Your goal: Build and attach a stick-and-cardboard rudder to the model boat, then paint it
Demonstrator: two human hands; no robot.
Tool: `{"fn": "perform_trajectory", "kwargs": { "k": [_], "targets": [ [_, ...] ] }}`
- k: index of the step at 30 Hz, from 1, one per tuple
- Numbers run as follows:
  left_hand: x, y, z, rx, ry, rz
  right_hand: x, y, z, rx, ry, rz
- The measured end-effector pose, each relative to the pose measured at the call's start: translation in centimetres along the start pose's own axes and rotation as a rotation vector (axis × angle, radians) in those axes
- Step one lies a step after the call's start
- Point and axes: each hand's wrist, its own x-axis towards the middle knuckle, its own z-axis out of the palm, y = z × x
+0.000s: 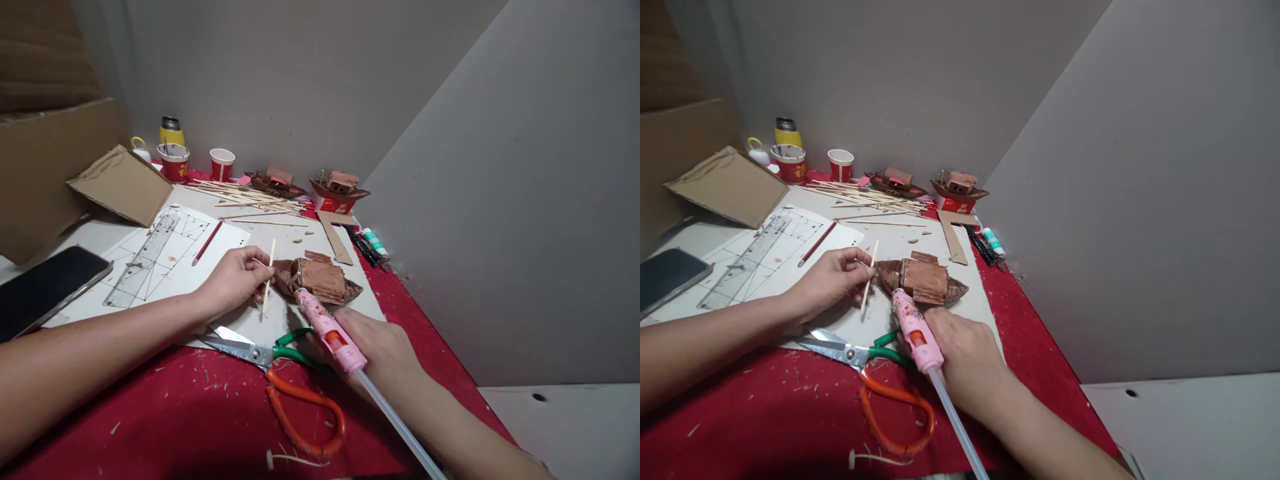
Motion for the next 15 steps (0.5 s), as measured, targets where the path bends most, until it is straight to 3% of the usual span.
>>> {"fn": "perform_trajectory", "kwargs": {
  "k": [5, 9, 12, 15],
  "targets": [
    [0.0, 0.0, 0.0, -0.011, -0.008, -0.016, -0.4, 0.1, 0.2, 0.000, -0.034, 0.027],
    [-0.1, 0.2, 0.0, -0.004, 0.001, -0.016, -1.2, 0.3, -1.1, 0.094, -0.016, 0.016],
    [-0.2, 0.5, 0.0, -0.010, -0.004, -0.030, -2.4, 2.0, -2.4, 0.079, 0.056, 0.112],
    [-0.3, 0.6, 0.1, -0.043, -0.021, -0.057, -3.8, 5.1, -2.9, -0.083, 0.124, 0.249]
  ]
}}
